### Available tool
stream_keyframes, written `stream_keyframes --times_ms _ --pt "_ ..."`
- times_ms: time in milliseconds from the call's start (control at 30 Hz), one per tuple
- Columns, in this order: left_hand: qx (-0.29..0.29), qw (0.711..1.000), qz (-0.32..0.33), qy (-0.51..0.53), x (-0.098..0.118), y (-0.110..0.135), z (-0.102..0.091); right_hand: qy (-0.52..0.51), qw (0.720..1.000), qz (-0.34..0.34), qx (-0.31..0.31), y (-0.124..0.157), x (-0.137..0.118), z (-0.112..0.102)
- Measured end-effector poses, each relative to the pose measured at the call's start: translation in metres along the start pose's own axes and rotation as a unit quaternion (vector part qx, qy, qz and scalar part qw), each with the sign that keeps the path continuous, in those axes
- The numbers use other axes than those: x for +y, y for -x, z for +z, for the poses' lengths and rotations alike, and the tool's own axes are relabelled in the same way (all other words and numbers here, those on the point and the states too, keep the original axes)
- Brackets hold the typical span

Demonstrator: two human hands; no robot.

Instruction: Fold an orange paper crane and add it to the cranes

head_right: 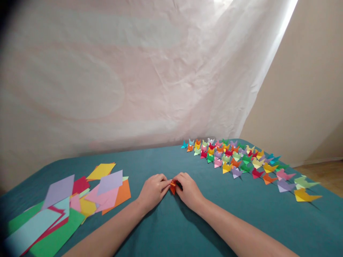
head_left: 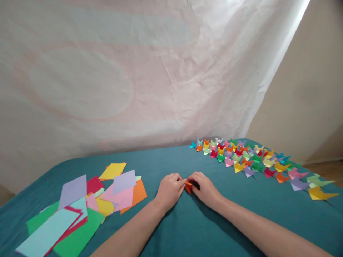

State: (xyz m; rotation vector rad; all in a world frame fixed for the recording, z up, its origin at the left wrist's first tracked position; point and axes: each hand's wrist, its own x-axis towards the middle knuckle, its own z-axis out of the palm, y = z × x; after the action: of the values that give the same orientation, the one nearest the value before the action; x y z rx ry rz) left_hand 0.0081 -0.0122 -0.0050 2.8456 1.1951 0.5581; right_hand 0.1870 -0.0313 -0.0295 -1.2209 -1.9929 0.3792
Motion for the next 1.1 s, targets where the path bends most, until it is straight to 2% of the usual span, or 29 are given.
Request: stream_keyframes --times_ms 233,533,600,767,833,967,1100 --pt "0.001 0.995 0.04 -0.091 0.002 -0.002 -0.003 0.072 0.997 -0.028 -0.026 0.0 0.006 -0.003" --pt "0.002 0.995 0.047 -0.091 -0.003 -0.002 -0.002 0.138 0.988 -0.053 -0.036 0.001 0.004 -0.005" --pt "0.004 0.996 0.046 -0.075 -0.007 0.0 -0.002 0.15 0.986 -0.058 -0.034 0.002 0.002 -0.006" --pt "0.007 0.997 0.054 0.059 -0.02 0.006 0.0 0.148 0.986 -0.065 -0.029 0.002 -0.002 -0.008" --pt "0.008 0.996 0.051 0.074 -0.022 0.007 0.001 0.144 0.987 -0.065 -0.025 0.002 -0.001 -0.008" --pt "0.017 0.998 0.053 0.033 -0.018 0.007 0.0 0.144 0.987 -0.066 -0.02 0.001 0.002 -0.005" --pt "0.024 0.995 0.075 -0.058 -0.012 0.004 -0.003 0.143 0.987 -0.071 -0.019 0.002 0.004 -0.004"
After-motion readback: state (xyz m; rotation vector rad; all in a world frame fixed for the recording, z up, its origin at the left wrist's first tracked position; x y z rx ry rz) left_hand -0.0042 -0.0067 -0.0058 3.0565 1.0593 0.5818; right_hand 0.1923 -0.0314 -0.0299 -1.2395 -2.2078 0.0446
